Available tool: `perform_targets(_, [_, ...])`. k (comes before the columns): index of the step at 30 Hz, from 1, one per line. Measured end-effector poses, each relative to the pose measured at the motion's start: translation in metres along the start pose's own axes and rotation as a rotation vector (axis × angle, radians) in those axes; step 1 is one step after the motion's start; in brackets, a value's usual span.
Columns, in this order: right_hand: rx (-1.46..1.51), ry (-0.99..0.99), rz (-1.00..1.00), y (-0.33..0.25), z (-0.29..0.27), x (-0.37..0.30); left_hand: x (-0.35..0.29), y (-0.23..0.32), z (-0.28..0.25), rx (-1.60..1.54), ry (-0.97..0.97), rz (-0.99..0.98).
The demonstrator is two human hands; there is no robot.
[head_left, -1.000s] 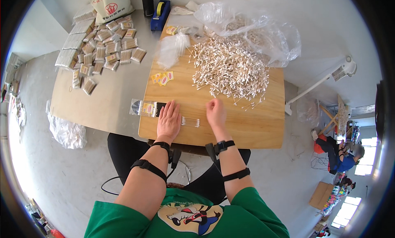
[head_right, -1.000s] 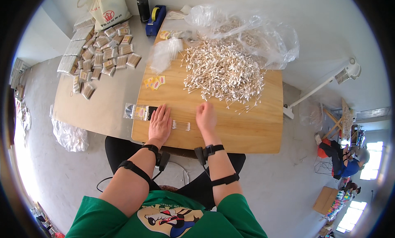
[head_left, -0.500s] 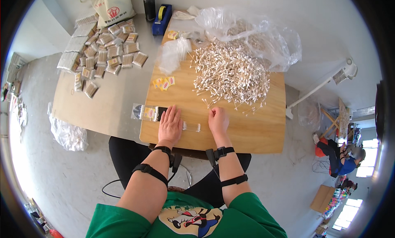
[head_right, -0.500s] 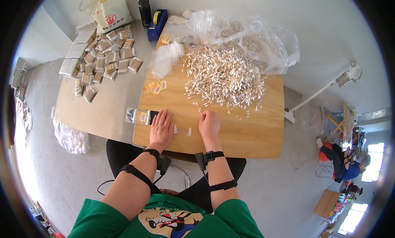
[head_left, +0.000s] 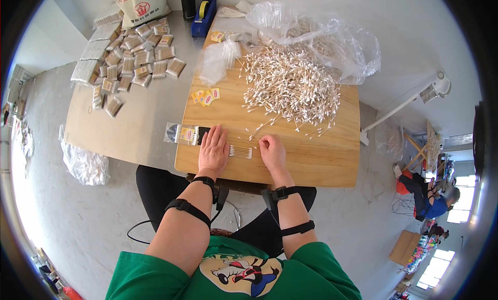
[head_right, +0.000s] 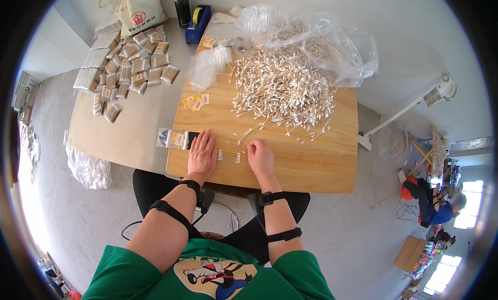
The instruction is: Organizing cotton swabs and placing them into individual plastic bags.
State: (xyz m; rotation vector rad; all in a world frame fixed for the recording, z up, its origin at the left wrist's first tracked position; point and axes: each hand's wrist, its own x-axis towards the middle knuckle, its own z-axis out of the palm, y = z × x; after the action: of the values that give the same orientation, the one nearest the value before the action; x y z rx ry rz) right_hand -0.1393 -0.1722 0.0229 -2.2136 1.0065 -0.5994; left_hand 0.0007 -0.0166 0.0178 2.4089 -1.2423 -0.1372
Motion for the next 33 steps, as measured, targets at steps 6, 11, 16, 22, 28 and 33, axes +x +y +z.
perform_targets(6, [-0.097, -0.120, -0.094, -0.010, -0.003, -0.002, 0.000, 0.000, 0.001, -0.011, 0.006, 0.000])
perform_targets(11, [-0.094, -0.115, -0.075, -0.014, -0.001, -0.002, 0.001, -0.001, 0.003, -0.005, 0.015, 0.001])
perform_targets(16, [-0.123, -0.137, -0.173, -0.010, 0.003, -0.003, 0.001, -0.001, 0.004, -0.002, 0.023, 0.005])
perform_targets(22, [-0.013, -0.152, -0.104, -0.015, 0.009, 0.005, 0.001, -0.001, 0.005, 0.003, 0.027, 0.003])
perform_targets(28, [-0.239, -0.007, -0.308, -0.004, -0.013, 0.047, 0.000, -0.001, 0.004, 0.012, 0.009, -0.008])
perform_targets(33, [-0.295, -0.140, -0.354, -0.002, -0.021, 0.054, 0.000, -0.001, 0.003, 0.008, 0.022, 0.004])
